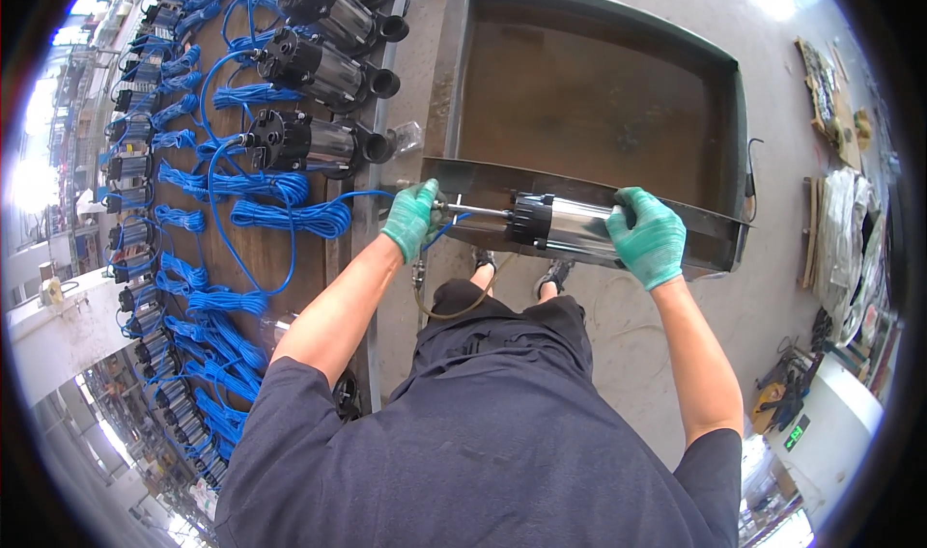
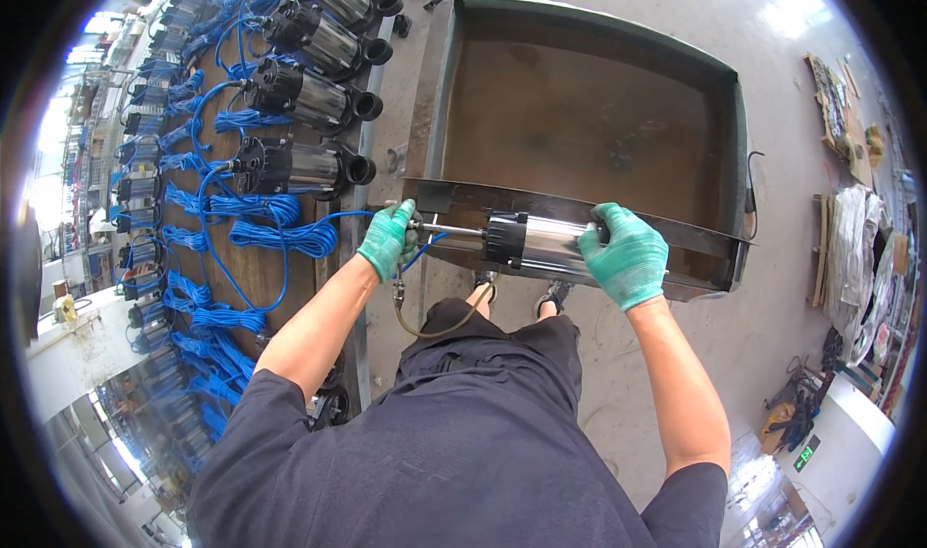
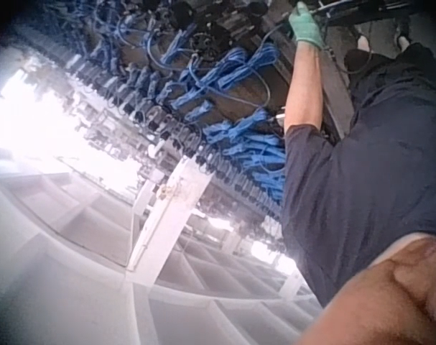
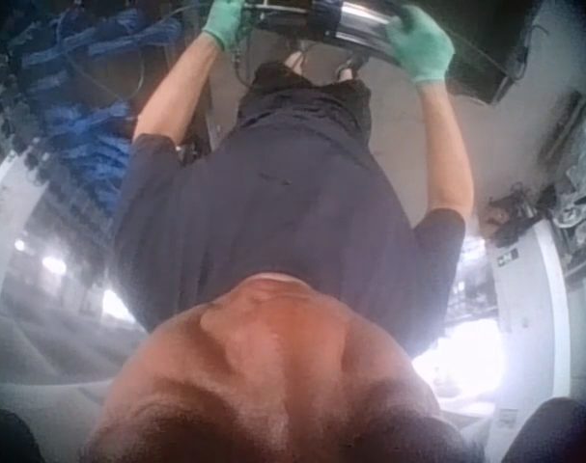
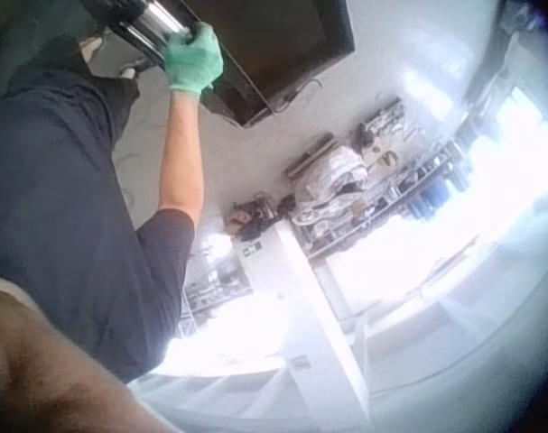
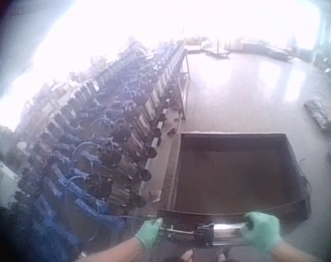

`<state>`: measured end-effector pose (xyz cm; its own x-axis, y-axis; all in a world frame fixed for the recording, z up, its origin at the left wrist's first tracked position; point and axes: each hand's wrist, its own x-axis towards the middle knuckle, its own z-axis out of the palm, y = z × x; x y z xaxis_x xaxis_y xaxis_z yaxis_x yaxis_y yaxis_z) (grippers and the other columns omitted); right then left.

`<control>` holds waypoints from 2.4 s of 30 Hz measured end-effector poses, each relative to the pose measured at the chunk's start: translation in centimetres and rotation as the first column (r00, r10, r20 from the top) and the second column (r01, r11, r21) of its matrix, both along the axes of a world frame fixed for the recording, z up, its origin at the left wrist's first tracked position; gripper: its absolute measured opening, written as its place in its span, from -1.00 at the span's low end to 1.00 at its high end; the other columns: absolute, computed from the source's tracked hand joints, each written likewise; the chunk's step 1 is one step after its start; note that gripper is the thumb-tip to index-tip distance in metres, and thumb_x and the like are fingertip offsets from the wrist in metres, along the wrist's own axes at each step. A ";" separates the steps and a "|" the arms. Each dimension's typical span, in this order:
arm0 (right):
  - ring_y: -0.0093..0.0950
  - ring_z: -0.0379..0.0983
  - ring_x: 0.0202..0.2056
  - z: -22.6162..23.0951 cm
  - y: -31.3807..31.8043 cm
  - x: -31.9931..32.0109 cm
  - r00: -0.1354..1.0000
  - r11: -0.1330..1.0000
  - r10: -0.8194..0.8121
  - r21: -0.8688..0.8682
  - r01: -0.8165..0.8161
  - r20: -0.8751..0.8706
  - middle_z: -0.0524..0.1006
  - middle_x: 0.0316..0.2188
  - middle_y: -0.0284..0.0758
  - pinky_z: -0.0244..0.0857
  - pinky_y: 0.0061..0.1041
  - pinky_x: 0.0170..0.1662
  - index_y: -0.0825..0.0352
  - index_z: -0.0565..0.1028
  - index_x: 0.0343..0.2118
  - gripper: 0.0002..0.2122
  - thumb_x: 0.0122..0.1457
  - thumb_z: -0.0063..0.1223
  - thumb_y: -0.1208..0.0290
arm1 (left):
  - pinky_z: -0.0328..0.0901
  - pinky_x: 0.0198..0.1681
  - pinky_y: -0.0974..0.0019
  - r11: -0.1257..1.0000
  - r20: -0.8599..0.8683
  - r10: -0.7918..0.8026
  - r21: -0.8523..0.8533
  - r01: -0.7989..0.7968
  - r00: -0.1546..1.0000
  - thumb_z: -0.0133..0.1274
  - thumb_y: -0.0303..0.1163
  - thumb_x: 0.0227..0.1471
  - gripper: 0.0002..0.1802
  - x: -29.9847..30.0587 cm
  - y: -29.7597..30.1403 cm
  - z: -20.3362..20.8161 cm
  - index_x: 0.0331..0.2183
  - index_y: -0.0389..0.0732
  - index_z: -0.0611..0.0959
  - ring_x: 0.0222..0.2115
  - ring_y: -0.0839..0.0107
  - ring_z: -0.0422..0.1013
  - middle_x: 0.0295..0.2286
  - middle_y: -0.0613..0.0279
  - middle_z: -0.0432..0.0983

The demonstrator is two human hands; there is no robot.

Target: The person picks up a submersible pump, immerses it into a bin of water, holds it while it is submerged, and then removes it and places it back onto the assembly line with other pumps.

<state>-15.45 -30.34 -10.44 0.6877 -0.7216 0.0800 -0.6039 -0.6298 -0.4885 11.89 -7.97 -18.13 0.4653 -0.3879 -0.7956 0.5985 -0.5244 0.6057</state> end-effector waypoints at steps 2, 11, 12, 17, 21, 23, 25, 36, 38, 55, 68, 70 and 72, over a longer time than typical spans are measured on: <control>-0.29 0.62 -0.42 0.1 -0.1 -0.1 1.000 1.000 0.001 0.013 -0.001 0.000 0.65 -0.41 -0.23 0.50 -0.37 -0.29 0.28 0.63 -0.30 -0.80 -0.02 0.24 0.39 | -0.03 -0.74 0.50 1.000 -0.044 0.007 -0.028 -0.008 0.999 -0.04 -0.06 0.33 -0.68 0.2 0.3 -0.5 -0.40 -0.03 0.52 -0.76 0.65 0.11 -0.69 0.51 0.27; -0.17 0.51 -0.34 2.1 4.6 -2.0 0.923 0.945 0.326 -0.061 -0.320 0.204 0.55 -0.39 -0.16 0.42 -0.19 -0.16 0.34 0.53 -0.22 -0.78 0.02 0.15 0.52 | -0.02 -0.73 0.46 0.910 -0.213 0.290 -0.241 -0.338 0.933 -0.01 0.01 0.31 -0.64 -1.1 -0.8 3.8 -0.37 -0.05 0.56 -0.78 0.59 0.10 -0.66 0.44 0.35; -0.16 0.52 -0.26 2.9 6.8 -1.9 0.932 0.957 0.268 0.047 -0.288 0.242 0.57 -0.31 -0.13 0.41 -0.19 -0.09 0.35 0.54 -0.15 -0.74 0.06 0.17 0.47 | -0.01 -0.72 0.46 0.911 -0.213 0.279 -0.251 -0.328 0.936 -0.01 0.01 0.31 -0.64 -3.0 -3.0 5.8 -0.35 -0.06 0.57 -0.77 0.59 0.10 -0.65 0.43 0.35; -0.04 0.51 -0.04 -0.1 11.4 -5.3 0.944 0.590 -0.169 0.797 -0.132 0.282 0.54 -0.08 0.04 0.38 -0.21 0.05 0.38 0.36 0.16 -0.53 0.23 0.17 0.34 | 0.05 -0.69 0.46 0.850 -0.490 0.053 -0.435 -0.296 0.870 0.00 0.02 0.30 -0.61 -14.6 -12.2 9.4 -0.29 -0.12 0.59 -0.74 0.59 0.11 -0.60 0.36 0.41; -0.01 0.58 -0.21 4.7 7.4 -14.8 0.985 0.777 -0.163 0.622 0.099 0.047 0.61 -0.26 -0.01 0.44 -0.19 -0.14 0.37 0.43 -0.01 -0.71 0.18 0.03 0.53 | 0.46 -0.37 0.29 0.803 -0.412 -0.250 -0.594 -0.049 0.876 0.00 -0.09 0.32 -0.64 -22.4 -15.7 11.3 -0.10 -0.19 0.56 -0.47 0.43 0.48 -0.39 0.21 0.54; 0.00 0.57 -0.22 6.7 5.0 -21.7 0.958 0.902 -0.286 0.330 0.279 -0.030 0.61 -0.25 -0.03 0.45 -0.17 -0.13 0.38 0.49 -0.13 -0.77 0.12 0.04 0.56 | 0.50 -0.16 0.20 0.745 -0.140 -0.367 -0.636 0.201 0.920 0.00 -0.15 0.33 -0.62 -24.4 -16.4 10.3 0.01 -0.21 0.51 -0.29 0.34 0.55 -0.24 0.15 0.58; -0.05 0.57 -0.18 9.0 2.1 -29.3 0.887 0.914 -0.405 -0.119 0.388 -0.223 0.61 -0.19 -0.04 0.46 -0.23 -0.06 0.40 0.50 -0.03 -0.71 0.17 0.08 0.52 | 0.49 -0.14 0.21 0.627 -0.086 -0.567 -0.690 0.362 0.819 0.00 -0.17 0.34 -0.62 -24.4 -16.4 10.7 0.04 -0.20 0.51 -0.25 0.33 0.55 -0.19 0.13 0.59; -0.14 0.59 -0.32 6.3 -8.1 -36.6 0.890 0.885 -0.453 -0.092 0.456 0.052 0.61 -0.33 -0.09 0.45 -0.24 -0.23 0.31 0.52 -0.12 -0.83 0.27 0.08 0.42 | 0.47 -0.27 0.23 0.841 0.167 -0.154 -0.496 0.218 0.974 0.01 -0.25 0.30 -0.70 -20.2 -10.6 8.2 -0.08 -0.27 0.58 -0.40 0.35 0.53 -0.32 0.12 0.61; -0.08 0.58 -0.32 1.7 -8.4 -34.9 0.881 0.879 -0.471 0.050 0.473 -0.046 0.61 -0.37 -0.08 0.45 -0.18 -0.24 0.27 0.52 -0.14 -0.83 0.25 0.10 0.37 | 0.47 -0.29 0.25 0.878 0.259 0.023 -0.467 0.104 0.966 0.02 -0.27 0.29 -0.73 -18.0 -7.8 7.0 -0.07 -0.22 0.59 -0.40 0.36 0.53 -0.31 0.16 0.61; -0.32 0.42 -0.30 -14.9 -11.6 -34.5 0.871 0.876 -0.469 -0.201 0.438 -0.146 0.45 -0.30 -0.20 0.36 -0.27 -0.16 0.39 0.38 -0.14 -0.76 0.21 0.15 0.44 | 0.27 0.18 0.02 0.721 0.446 -0.663 0.596 0.353 0.601 0.21 -0.14 0.06 -0.27 -9.0 7.0 -2.0 0.21 -0.16 0.38 0.11 -0.08 0.38 0.11 -0.22 0.41; -0.07 0.58 -0.20 1.0 -1.3 -5.1 0.929 0.947 0.307 0.161 -0.277 -0.208 0.50 0.04 -0.08 0.47 -0.18 -0.11 0.26 0.52 -0.07 -0.72 0.18 0.13 0.29 | 0.36 0.00 0.13 0.782 0.443 -0.619 0.431 0.452 0.649 0.22 -0.08 0.11 -0.38 -5.6 8.0 -3.5 0.05 -0.32 0.50 -0.09 0.10 0.52 -0.12 -0.11 0.58; -0.06 0.58 -0.26 0.4 -2.6 -4.9 0.907 0.916 0.380 0.211 -0.342 -0.180 0.56 -0.08 -0.10 0.46 -0.16 -0.15 0.25 0.56 -0.22 -0.84 0.15 0.08 0.38 | 0.38 -0.26 0.14 0.641 0.411 -0.767 0.527 0.558 0.493 0.14 0.04 0.16 -0.49 -5.2 8.1 -0.6 -0.19 -0.28 0.61 -0.38 0.24 0.54 -0.43 0.00 0.60; -0.05 0.57 -0.28 0.8 -3.6 -4.4 0.905 0.900 0.393 0.270 -0.342 -0.162 0.58 -0.17 -0.10 0.44 -0.15 -0.17 0.26 0.56 -0.27 -0.87 0.13 0.08 0.40 | 0.36 -0.35 0.16 0.630 0.294 -0.769 0.496 0.598 0.568 0.15 -0.01 0.17 -0.54 -4.8 6.6 5.4 -0.26 -0.28 0.61 -0.50 0.29 0.48 -0.52 0.09 0.55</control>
<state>-19.85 -33.98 -9.67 0.8897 -0.3942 -0.2303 -0.4540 -0.7117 -0.5360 7.08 -1.36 -12.77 0.4829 -0.5182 -0.7059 -0.3167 -0.8549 0.4109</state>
